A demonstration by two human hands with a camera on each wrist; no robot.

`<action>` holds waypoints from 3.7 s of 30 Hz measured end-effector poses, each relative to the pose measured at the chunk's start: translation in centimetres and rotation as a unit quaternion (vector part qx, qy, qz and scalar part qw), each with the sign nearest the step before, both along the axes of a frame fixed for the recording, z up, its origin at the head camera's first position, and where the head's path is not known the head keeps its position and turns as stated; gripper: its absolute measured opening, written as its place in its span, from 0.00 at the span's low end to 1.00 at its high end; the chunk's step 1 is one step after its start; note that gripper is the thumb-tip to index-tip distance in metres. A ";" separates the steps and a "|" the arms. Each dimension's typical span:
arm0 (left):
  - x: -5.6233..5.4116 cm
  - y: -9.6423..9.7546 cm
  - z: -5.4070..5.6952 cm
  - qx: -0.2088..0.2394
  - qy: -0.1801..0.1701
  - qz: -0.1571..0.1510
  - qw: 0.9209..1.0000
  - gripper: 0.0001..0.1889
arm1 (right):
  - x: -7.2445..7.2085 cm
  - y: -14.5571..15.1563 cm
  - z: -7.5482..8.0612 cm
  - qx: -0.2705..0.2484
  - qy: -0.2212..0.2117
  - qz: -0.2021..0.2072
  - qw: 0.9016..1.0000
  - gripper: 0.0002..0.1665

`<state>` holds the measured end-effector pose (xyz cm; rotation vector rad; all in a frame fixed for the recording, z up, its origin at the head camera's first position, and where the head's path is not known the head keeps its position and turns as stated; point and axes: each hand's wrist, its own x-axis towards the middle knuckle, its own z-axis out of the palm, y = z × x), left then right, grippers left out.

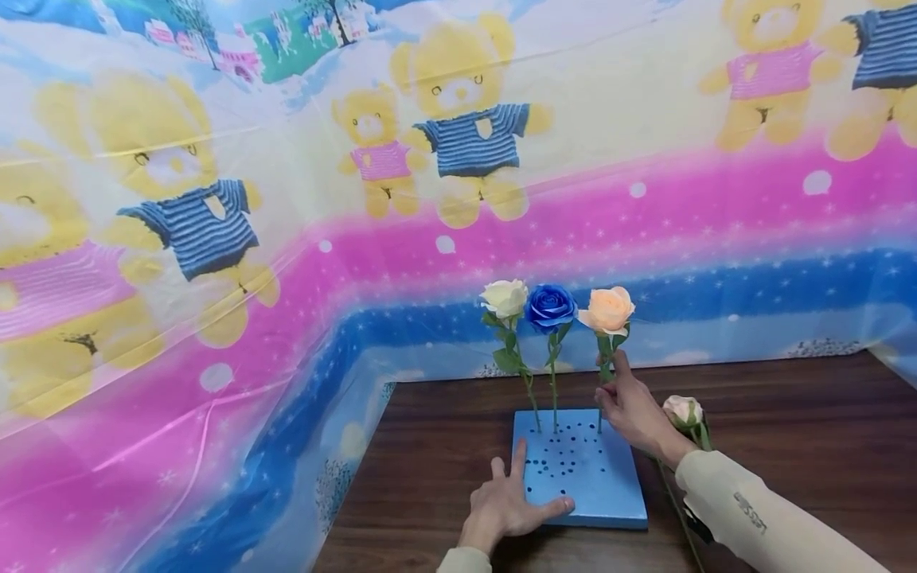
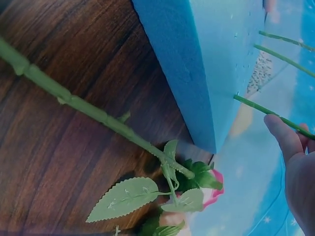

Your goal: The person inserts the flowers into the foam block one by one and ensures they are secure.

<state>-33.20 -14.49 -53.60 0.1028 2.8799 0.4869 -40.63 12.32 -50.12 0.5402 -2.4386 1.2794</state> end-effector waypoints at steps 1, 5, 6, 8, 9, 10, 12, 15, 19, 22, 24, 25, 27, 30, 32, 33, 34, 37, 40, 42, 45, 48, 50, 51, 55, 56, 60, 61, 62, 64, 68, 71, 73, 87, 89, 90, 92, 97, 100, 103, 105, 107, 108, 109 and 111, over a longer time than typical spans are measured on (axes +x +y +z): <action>0.0 0.0 0.0 -0.001 0.001 -0.001 1.000 0.69 | 0.0 0.0 0.0 0.003 0.000 0.000 1.000 0.31; 0.0 0.1 0.1 -0.005 0.004 -0.003 1.000 0.68 | 0.0 -0.1 0.2 0.014 -0.005 -0.006 1.000 0.32; 0.0 0.1 0.1 -0.005 0.004 -0.004 1.000 0.68 | 0.0 -0.1 0.2 0.015 -0.008 -0.008 1.000 0.32; 0.0 0.1 0.1 -0.005 0.003 -0.004 1.000 0.68 | 0.1 -0.2 0.2 0.017 -0.012 -0.011 1.000 0.33; 0.0 0.1 0.0 -0.005 0.003 -0.005 1.000 0.68 | 0.1 -0.2 0.2 0.016 -0.015 -0.011 1.000 0.34; 0.0 0.1 0.1 -0.004 0.003 -0.005 1.000 0.68 | 0.1 -0.2 0.2 0.016 -0.018 -0.013 1.000 0.34; 0.0 0.1 0.1 -0.003 0.003 -0.005 1.000 0.68 | 0.2 -0.1 0.1 0.016 -0.021 -0.016 1.000 0.34; -0.1 0.1 0.0 -0.001 0.002 -0.005 1.000 0.68 | 0.2 0.0 -0.2 0.018 -0.022 -0.021 0.999 0.35; 0.0 0.1 0.1 0.003 0.000 -0.004 1.000 0.68 | 0.2 0.1 -0.6 0.025 -0.011 -0.025 0.999 0.36; 0.0 0.1 0.2 0.004 -0.002 -0.002 1.000 0.68 | 0.3 0.2 -0.8 0.031 0.001 -0.024 0.999 0.35; 0.1 0.1 0.2 0.004 -0.002 -0.002 1.000 0.68 | 0.3 0.2 -0.9 0.032 0.006 -0.021 0.999 0.34; 0.1 0.1 0.2 0.004 -0.001 -0.002 1.000 0.68 | 0.3 0.2 -0.9 0.033 0.007 -0.023 0.999 0.34; 0.1 0.1 0.2 0.003 0.001 -0.003 1.000 0.68 | 0.4 0.2 -1.0 0.033 0.004 -0.025 0.999 0.34; 0.1 0.1 0.2 0.002 0.002 -0.004 1.000 0.68 | 0.5 0.3 -1.2 0.030 -0.005 -0.023 0.999 0.33; 0.1 0.2 0.2 0.001 0.002 -0.004 1.000 0.68 | 0.5 0.3 -1.3 0.025 -0.011 -0.020 0.999 0.33; 0.1 0.2 0.2 0.001 0.002 -0.004 1.000 0.68 | 0.5 0.3 -1.4 0.022 -0.012 -0.018 1.000 0.32; 0.1 0.1 0.2 0.004 0.002 -0.003 1.000 0.68 | 0.5 0.3 -1.4 0.020 -0.013 -0.016 1.000 0.32; 0.0 0.1 0.2 0.007 0.001 -0.001 1.000 0.68 | 0.4 0.1 -1.6 0.014 -0.014 -0.017 1.000 0.32; 0.0 0.0 0.0 0.010 -0.004 0.002 1.000 0.69 | 0.3 0.0 -1.9 0.006 -0.015 -0.015 1.000 0.33; -0.1 0.0 0.0 0.012 -0.005 0.003 1.000 0.69 | 0.3 -0.1 -2.0 0.002 -0.018 -0.015 1.000 0.33; -0.2 0.0 -0.2 0.015 -0.005 0.004 1.000 0.69 | 0.2 -0.1 -2.2 0.003 -0.023 -0.019 1.000 0.34; -0.2 0.1 -0.3 0.020 -0.006 0.002 1.000 0.68 | 0.2 0.0 -2.3 0.004 -0.028 -0.025 0.999 0.34; -0.1 0.2 -0.5 0.020 -0.011 0.002 1.000 0.68 | 0.4 0.2 -2.6 0.010 -0.028 -0.032 0.999 0.33; -0.1 0.3 -0.6 0.019 -0.013 0.003 1.000 0.67 | 0.5 0.2 -2.6 0.011 -0.027 -0.036 0.999 0.33; -0.2 0.5 -0.9 0.019 -0.022 0.002 1.000 0.67 | 0.9 0.5 -2.5 0.015 -0.024 -0.040 0.999 0.32; -0.2 0.5 -0.8 0.020 -0.022 0.002 1.000 0.67 | 0.9 0.6 -2.4 0.014 -0.023 -0.038 0.999 0.33; -0.3 0.3 -0.6 0.023 -0.013 0.001 1.000 0.68 | 0.6 0.5 -1.8 0.005 -0.019 -0.029 0.999 0.41; -0.3 0.2 -0.5 0.024 -0.010 0.002 1.000 0.68 | 0.5 0.5 -1.6 0.004 -0.017 -0.030 0.999 0.42; -0.3 0.1 -0.4 0.025 -0.009 0.003 1.000 0.68 | 0.4 0.4 -1.5 0.006 -0.014 -0.030 0.999 0.43; -0.3 0.1 -0.4 0.026 -0.006 0.003 1.000 0.67 | 0.4 0.5 -1.3 0.009 -0.016 -0.036 0.999 0.44; -0.2 0.3 -0.5 0.034 -0.010 0.003 0.999 0.68 | 0.7 1.3 -0.8 0.009 -0.029 -0.047 0.998 0.46; -0.2 0.5 -0.9 0.039 -0.012 0.004 0.999 0.68 | 1.1 2.1 -0.3 -0.002 -0.034 -0.044 0.998 0.49; -0.2 0.5 -1.0 0.040 -0.009 0.004 0.999 0.68 | 1.3 2.6 0.0 -0.009 -0.031 -0.041 0.999 0.51; -0.6 -0.3 -0.8 0.033 -0.002 -0.002 0.999 0.69 | 2.7 8.3 2.3 -0.033 -0.023 -0.056 0.998 0.56; -0.6 -0.3 -0.9 0.035 -0.002 -0.002 0.999 0.69 | 2.9 9.1 2.6 -0.032 -0.024 -0.059 0.997 0.57; -0.7 -0.3 -0.9 0.036 -0.002 -0.002 0.999 0.69 | 3.1 9.5 2.7 -0.032 -0.024 -0.061 0.997 0.57; -0.7 -0.2 -1.0 0.038 -0.002 -0.002 0.999 0.69 | 3.3 10.3 3.0 -0.033 -0.029 -0.066 0.997 0.58; -0.8 -0.2 -0.9 0.037 -0.002 -0.001 0.999 0.68 | 3.9 11.3 3.8 -0.026 -0.052 -0.097 0.994 0.53; -0.8 -0.4 -0.8 0.036 0.002 0.000 0.999 0.68 | 4.1 11.6 4.0 -0.020 -0.073 -0.116 0.990 0.48; -0.9 -0.5 -0.6 0.035 0.005 -0.001 0.999 0.68 | 4.3 11.8 4.1 -0.019 -0.105 -0.123 0.987 0.45; -1.0 -0.5 -0.5 0.034 0.007 -0.002 0.999 0.68 | 4.4 12.0 3.9 -0.016 -0.131 -0.126 0.983 0.45; -1.0 -0.5 -0.5 0.032 0.008 -0.004 0.999 0.68 | 4.5 12.1 3.7 -0.013 -0.164 -0.127 0.978 0.45; -0.9 -0.5 -0.4 0.031 0.008 -0.004 0.999 0.68 | 4.5 12.1 3.7 -0.012 -0.181 -0.126 0.975 0.44; -0.9 -0.5 -0.4 0.030 0.009 -0.005 0.999 0.68 | 4.6 12.1 3.6 -0.009 -0.198 -0.127 0.972 0.44; -0.9 -0.4 -0.3 0.028 0.009 -0.005 1.000 0.68 | 4.7 12.1 3.5 0.000 -0.232 -0.124 0.965 0.42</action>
